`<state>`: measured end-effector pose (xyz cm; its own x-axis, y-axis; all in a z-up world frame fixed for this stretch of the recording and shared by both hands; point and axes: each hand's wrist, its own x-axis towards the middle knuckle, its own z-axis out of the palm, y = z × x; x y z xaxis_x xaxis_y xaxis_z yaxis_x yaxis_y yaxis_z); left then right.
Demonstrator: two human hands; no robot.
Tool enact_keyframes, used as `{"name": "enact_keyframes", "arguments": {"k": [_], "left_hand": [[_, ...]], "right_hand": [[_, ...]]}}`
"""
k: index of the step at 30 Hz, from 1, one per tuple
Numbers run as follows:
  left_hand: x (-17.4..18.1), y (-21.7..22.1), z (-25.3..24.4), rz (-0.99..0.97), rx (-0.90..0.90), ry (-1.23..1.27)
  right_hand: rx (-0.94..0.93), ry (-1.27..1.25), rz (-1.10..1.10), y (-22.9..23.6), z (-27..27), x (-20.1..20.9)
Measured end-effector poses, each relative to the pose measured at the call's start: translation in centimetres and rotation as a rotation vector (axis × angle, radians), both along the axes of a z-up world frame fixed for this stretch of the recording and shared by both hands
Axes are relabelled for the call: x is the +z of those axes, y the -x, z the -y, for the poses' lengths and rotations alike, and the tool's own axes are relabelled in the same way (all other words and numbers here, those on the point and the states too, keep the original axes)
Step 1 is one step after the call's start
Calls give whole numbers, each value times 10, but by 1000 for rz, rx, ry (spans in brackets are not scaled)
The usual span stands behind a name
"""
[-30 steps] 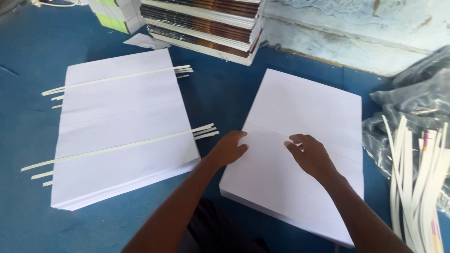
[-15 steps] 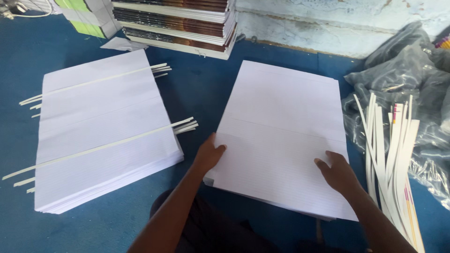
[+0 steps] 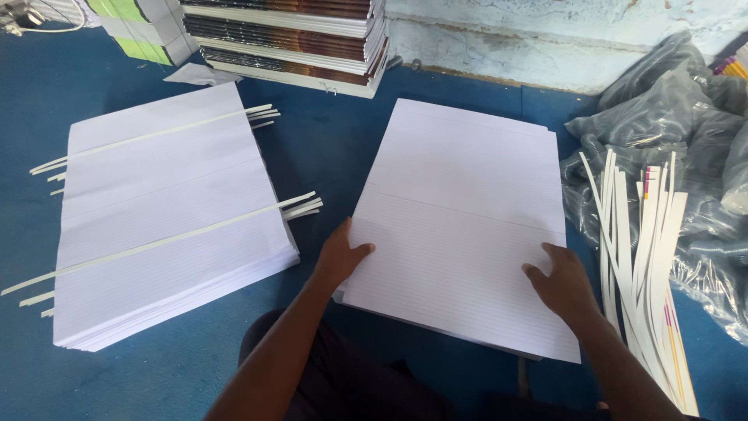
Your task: The person folds lined paper sheets in half and stacks them. They then place white plastic strips across the folded edges of the stack and flip through the pages to check alignment.
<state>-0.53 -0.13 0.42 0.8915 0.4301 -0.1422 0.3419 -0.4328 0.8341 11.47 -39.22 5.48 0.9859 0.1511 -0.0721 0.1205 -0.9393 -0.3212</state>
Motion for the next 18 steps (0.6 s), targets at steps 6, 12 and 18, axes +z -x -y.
{"name": "enact_keyframes", "arguments": {"k": [6,12,18], "left_hand": [[5,3,2,48,9,-20],[5,2,3,20,56,-14],[-4,-2,-2,15,67,31]], "right_hand": [[-209,-71,-186,4,19,-19],[-217,-170,-254,-1,19,-33],[-175,-174,-186,-2,11,-33]]}}
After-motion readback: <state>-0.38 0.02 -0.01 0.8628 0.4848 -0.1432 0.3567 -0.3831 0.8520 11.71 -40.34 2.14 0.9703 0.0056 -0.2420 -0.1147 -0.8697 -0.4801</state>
